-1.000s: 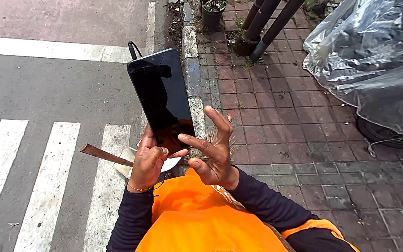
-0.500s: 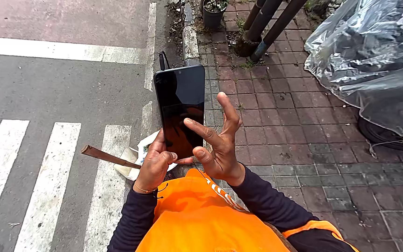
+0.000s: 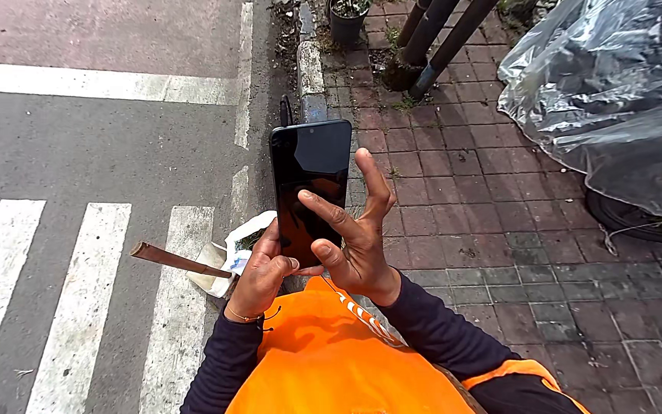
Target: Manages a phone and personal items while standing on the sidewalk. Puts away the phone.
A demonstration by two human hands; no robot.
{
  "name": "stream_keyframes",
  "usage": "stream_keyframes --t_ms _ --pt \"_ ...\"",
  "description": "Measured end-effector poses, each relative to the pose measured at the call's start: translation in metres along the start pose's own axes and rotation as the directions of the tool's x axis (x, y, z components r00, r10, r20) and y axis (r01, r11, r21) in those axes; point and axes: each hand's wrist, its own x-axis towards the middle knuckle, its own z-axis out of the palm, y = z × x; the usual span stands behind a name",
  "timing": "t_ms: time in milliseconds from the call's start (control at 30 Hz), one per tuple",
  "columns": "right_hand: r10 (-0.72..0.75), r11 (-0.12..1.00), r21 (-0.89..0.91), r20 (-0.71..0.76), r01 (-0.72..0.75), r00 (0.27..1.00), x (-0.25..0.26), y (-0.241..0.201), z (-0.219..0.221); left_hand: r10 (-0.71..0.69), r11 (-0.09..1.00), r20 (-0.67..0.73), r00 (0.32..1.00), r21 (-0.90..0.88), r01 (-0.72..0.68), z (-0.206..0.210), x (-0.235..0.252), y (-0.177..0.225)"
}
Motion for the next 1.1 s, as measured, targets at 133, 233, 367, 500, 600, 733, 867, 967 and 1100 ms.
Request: stream_keyframes --t_ms 133,233,367,500,600,733,867,967,1100 --pt "0.010 1.000 0.002 0.005 -0.010 1.000 0.000 -0.001 -0.001 -0.003 1.000 -0.002 1.000 0.007 0.003 0.001 0.000 0.001" --pt "0.009 1.000 0.006 0.006 -0.009 1.000 0.001 -0.001 -0.001 0.000 1.000 0.001 1.000 0.003 0.000 0.001 0.000 0.001" --pt "-0.002 1.000 0.028 0.001 0.002 1.000 -0.001 -0.001 -0.002 -0.008 1.000 -0.011 1.000 0.002 0.008 0.001 0.000 0.000" --pt "-0.041 0.997 0.064 -0.014 0.042 0.999 -0.005 0.000 -0.003 0.009 1.000 -0.024 1.000 -0.025 -0.010 0.001 0.000 0.000" --pt "-0.067 0.996 0.065 -0.013 0.067 0.998 -0.010 0.001 -0.002 0.040 0.999 -0.037 0.999 -0.021 -0.040 0.001 -0.001 0.001" --pt "-0.050 0.998 0.046 -0.004 0.050 0.999 -0.012 0.001 -0.001 0.053 0.999 -0.033 0.998 -0.008 -0.053 0.000 -0.001 0.002" --pt "-0.038 0.999 0.027 -0.006 0.038 0.999 -0.011 0.001 -0.001 0.037 0.999 -0.024 0.999 -0.006 -0.037 0.000 -0.002 0.002" --pt "-0.039 0.999 0.021 -0.016 0.039 0.999 -0.010 0.001 -0.002 0.019 1.000 -0.030 0.999 -0.014 -0.020 0.002 -0.001 0.003" --pt "-0.039 0.999 0.020 -0.018 0.039 0.999 -0.010 0.000 -0.002 0.019 1.000 -0.022 1.000 -0.021 -0.019 0.001 -0.001 0.003"
